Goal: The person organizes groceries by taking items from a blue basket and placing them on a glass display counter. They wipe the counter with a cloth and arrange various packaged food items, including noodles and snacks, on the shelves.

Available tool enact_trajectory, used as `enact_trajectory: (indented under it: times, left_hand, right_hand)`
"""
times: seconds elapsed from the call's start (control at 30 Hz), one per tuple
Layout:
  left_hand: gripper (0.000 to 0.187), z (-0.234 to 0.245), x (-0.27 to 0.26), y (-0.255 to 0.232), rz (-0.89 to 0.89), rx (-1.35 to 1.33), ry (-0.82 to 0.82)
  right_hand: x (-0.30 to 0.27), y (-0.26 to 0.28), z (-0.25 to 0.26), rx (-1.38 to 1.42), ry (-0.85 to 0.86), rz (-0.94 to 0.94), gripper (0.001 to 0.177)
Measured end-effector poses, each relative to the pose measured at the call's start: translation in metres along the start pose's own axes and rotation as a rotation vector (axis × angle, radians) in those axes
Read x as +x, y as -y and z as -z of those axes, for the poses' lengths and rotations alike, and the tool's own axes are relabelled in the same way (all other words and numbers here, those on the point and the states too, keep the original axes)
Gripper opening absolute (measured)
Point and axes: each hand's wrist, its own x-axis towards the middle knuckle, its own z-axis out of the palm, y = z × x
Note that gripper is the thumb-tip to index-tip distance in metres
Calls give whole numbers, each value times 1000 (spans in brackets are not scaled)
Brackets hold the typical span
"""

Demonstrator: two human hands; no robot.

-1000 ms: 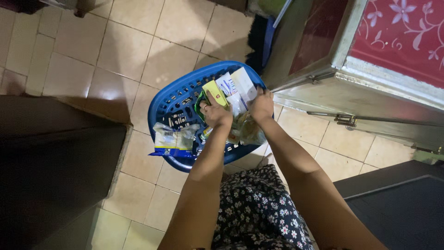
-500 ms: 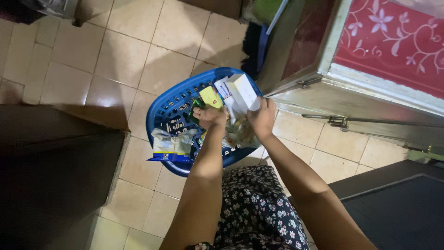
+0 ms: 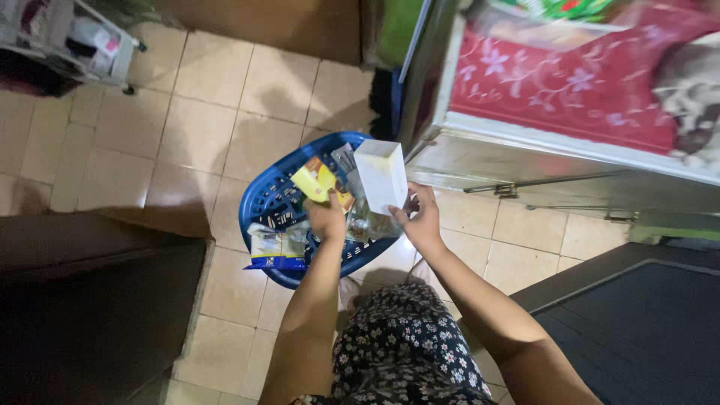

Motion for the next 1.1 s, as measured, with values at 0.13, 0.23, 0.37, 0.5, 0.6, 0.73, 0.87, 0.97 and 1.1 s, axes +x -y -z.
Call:
enact_trajectory:
  times: [0.13,0.23,0.37,0.5,0.6,0.73,0.87,0.97,1.1]
  left_hand:
    - [61,48,-24,-23,-98,-266,77]
    - [59,90,-45,-57,-270,-291,144]
    - [44,128,-64,-122,-229,-448,403]
    - [37,148,-85,-182,-378,-482,562]
    - [36,152,-102,-214,-468,-514,700]
    - [40,142,-116,-249,-421,-659,926]
    - [54,131,-134,-278,-295,-868,1120]
    - [60,119,-138,-304,146,-906,1572]
    - [60,99,-144,-344,205,-960,1636]
  right_hand:
    - [-14,42,36,264,39,-22,60]
    - [-19,75,72,225,0,77,55]
    - [-30,115,114,186,-127,71,55]
    - [-35,141,147,330,-226,69,53]
    - [-43,148,172,230,-361,107,53]
    - [-36,145,205,-46,-555,-17,57]
    - [6,131,241,-254,-666,38,57]
    - [41,106,264,-319,-672,112,57]
    - [96,75,292,-379,-601,124,53]
